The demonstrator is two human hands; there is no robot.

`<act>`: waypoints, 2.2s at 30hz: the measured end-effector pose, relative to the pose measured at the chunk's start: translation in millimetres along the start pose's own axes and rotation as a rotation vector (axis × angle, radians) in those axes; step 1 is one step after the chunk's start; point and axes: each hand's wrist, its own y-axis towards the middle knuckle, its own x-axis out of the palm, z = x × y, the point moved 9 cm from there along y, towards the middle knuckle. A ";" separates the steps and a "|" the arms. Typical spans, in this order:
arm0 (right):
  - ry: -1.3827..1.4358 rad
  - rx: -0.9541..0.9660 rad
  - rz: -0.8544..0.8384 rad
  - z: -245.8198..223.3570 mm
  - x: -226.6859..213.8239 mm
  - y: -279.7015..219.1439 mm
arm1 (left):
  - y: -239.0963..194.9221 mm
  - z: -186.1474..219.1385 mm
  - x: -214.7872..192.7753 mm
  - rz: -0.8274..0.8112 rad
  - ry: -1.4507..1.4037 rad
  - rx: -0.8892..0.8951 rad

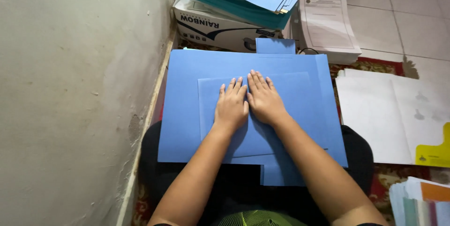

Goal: The person sits on the floor and folds blue sheets of paper in half, then folds them again to create smaller rectangles. They repeat this process for multiple sheets, stacking the folded pieces on their lap.

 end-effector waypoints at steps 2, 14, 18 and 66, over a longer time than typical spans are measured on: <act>0.055 0.032 0.003 12.6 -3.3 -5.2 | -11.6 -1.4 -19.3 -0.001 0.013 -0.035; -0.100 0.455 -0.008 95.0 -26.8 -165.2 | -145.5 -30.7 -72.3 -0.078 0.314 -0.336; -0.140 0.533 -0.066 85.0 -19.1 -185.0 | -140.4 1.0 -69.9 0.013 0.255 -0.198; -0.057 0.416 -0.035 83.9 -33.9 -136.6 | -96.5 88.7 -9.0 -0.174 -0.046 0.137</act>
